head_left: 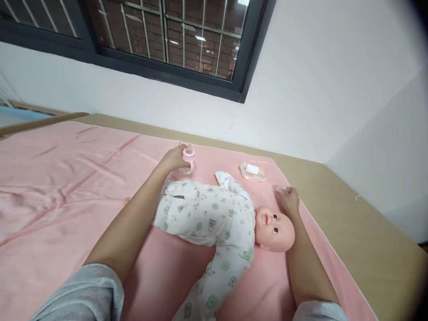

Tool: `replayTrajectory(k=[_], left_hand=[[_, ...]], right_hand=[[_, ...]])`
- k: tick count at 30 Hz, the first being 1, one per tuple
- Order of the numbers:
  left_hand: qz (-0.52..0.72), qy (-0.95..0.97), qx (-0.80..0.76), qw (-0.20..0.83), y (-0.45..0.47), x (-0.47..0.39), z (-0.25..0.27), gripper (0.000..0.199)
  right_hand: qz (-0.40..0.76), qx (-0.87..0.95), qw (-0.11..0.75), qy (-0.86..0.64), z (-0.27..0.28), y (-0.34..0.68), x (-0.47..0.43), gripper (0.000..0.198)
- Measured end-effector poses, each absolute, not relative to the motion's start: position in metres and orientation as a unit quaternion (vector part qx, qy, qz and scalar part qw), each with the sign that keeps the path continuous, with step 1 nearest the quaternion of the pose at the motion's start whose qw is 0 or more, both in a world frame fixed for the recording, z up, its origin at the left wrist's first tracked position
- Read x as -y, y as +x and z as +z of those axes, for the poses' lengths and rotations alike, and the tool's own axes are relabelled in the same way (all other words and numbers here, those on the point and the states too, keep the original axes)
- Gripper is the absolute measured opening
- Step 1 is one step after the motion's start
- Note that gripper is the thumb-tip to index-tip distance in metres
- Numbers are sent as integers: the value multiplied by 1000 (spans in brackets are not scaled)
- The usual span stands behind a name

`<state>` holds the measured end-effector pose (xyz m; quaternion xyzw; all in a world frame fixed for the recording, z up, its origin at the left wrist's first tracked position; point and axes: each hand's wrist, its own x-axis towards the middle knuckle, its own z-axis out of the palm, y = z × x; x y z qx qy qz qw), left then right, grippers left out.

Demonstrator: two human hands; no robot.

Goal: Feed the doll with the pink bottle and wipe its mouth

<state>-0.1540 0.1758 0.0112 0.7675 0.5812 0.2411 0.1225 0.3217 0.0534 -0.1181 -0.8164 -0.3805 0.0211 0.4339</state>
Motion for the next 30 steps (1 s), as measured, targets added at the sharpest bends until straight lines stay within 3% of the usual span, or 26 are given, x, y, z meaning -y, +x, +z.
replayTrajectory(k=[3,8,12,22,27,30], left_hand=[[218,769,-590,114,-157,-182,3,54],[179,767,-606,111,-158,-184,-3,54],[152,770,-607,123,-156,-185,-8,37],[135,766,-614,133,-157,-184,-11,36],[136,755,-627,136,-158,-181,-5,71],[136,753,-629,139,-160,-181,-2,78]], right_hand=[[28,365,388,-846,-122,326,-53,59],[29,357,381,-852,-128,331,-53,76],[34,359,399,-843,-133,333,-54,88],[3,356,452,-818,-137,332,-54,75],[-21,350,462,-815,-137,325,-57,74],[-20,355,468,-809,-136,321,-58,72]])
